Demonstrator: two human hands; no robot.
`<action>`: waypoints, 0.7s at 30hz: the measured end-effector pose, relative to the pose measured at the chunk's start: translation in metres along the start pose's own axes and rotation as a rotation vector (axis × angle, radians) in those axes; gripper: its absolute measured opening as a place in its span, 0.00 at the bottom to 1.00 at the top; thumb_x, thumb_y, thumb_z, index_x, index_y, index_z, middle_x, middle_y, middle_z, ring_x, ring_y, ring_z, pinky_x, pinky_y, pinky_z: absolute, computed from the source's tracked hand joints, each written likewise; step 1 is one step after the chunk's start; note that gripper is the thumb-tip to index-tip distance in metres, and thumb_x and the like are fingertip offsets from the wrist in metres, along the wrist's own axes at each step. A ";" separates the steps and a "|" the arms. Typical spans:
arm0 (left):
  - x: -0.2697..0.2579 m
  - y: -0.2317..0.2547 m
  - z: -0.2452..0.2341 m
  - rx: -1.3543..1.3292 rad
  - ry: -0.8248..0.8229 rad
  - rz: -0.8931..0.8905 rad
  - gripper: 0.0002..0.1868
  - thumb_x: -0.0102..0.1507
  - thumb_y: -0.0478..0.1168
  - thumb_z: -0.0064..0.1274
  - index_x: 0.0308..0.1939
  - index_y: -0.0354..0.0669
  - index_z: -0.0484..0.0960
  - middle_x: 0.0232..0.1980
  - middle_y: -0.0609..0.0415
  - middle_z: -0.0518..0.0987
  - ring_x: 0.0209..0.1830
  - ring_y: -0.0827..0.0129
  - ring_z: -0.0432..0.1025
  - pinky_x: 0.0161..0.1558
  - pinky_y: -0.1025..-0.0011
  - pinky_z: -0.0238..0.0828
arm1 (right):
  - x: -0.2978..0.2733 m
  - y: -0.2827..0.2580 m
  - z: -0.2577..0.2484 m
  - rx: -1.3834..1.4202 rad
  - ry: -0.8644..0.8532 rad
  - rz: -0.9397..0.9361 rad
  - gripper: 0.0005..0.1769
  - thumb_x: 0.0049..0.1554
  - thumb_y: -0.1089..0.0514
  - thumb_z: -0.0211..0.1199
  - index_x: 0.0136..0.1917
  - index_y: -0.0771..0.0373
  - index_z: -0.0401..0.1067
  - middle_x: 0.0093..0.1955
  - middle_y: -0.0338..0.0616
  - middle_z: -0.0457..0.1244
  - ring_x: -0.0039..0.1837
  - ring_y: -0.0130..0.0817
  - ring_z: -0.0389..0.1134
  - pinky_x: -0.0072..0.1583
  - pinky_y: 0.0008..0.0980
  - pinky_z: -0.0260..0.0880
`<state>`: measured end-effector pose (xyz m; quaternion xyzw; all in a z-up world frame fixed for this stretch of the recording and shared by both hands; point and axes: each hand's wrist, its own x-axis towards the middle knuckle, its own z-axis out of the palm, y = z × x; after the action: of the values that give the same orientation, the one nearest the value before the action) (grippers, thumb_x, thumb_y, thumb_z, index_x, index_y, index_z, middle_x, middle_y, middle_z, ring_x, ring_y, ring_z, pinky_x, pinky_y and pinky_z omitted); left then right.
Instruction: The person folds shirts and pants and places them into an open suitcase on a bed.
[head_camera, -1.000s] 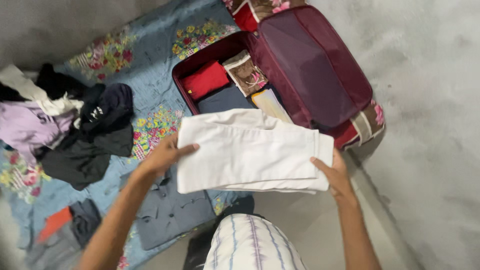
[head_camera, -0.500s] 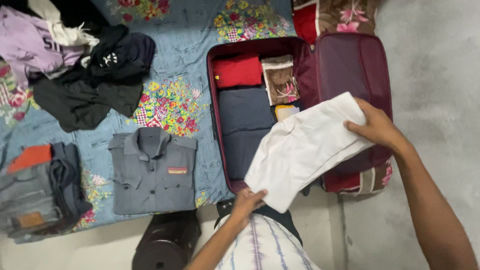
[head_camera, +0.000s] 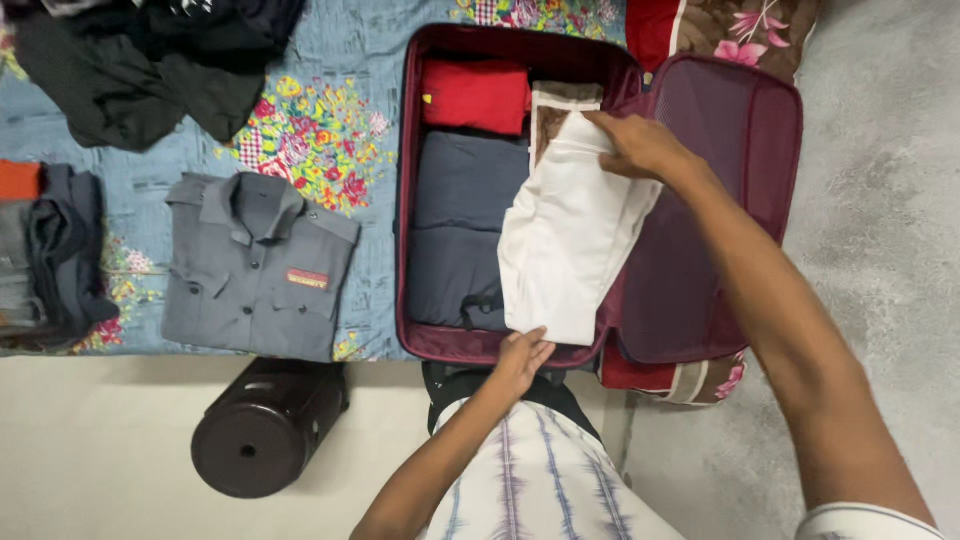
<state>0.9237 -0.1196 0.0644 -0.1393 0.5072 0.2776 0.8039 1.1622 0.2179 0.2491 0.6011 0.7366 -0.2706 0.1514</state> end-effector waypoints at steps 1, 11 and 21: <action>0.009 -0.001 -0.001 -0.023 -0.008 0.011 0.13 0.62 0.30 0.57 0.48 0.32 0.73 0.53 0.43 0.78 0.53 0.56 0.76 0.60 0.59 0.77 | 0.011 0.004 0.002 -0.014 -0.016 0.017 0.45 0.56 0.53 0.63 0.83 0.50 0.52 0.56 0.64 0.68 0.59 0.62 0.69 0.61 0.56 0.69; 0.032 0.001 -0.023 -0.078 0.034 0.053 0.14 0.64 0.31 0.56 0.51 0.30 0.71 0.54 0.43 0.76 0.55 0.53 0.75 0.61 0.53 0.77 | 0.097 0.014 0.032 0.077 0.030 -0.259 0.48 0.48 0.58 0.67 0.80 0.54 0.55 0.61 0.62 0.66 0.62 0.59 0.68 0.62 0.52 0.69; 0.073 0.010 0.003 -0.095 -0.042 0.062 0.16 0.65 0.33 0.57 0.51 0.30 0.69 0.56 0.41 0.75 0.58 0.51 0.75 0.65 0.53 0.74 | 0.165 0.081 0.065 0.062 -0.014 -0.272 0.44 0.47 0.60 0.67 0.76 0.56 0.59 0.66 0.56 0.65 0.64 0.57 0.67 0.64 0.51 0.67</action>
<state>0.9443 -0.0880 0.0013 -0.1558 0.4804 0.3288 0.7980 1.1954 0.3229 0.0886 0.4984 0.8014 -0.3154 0.0998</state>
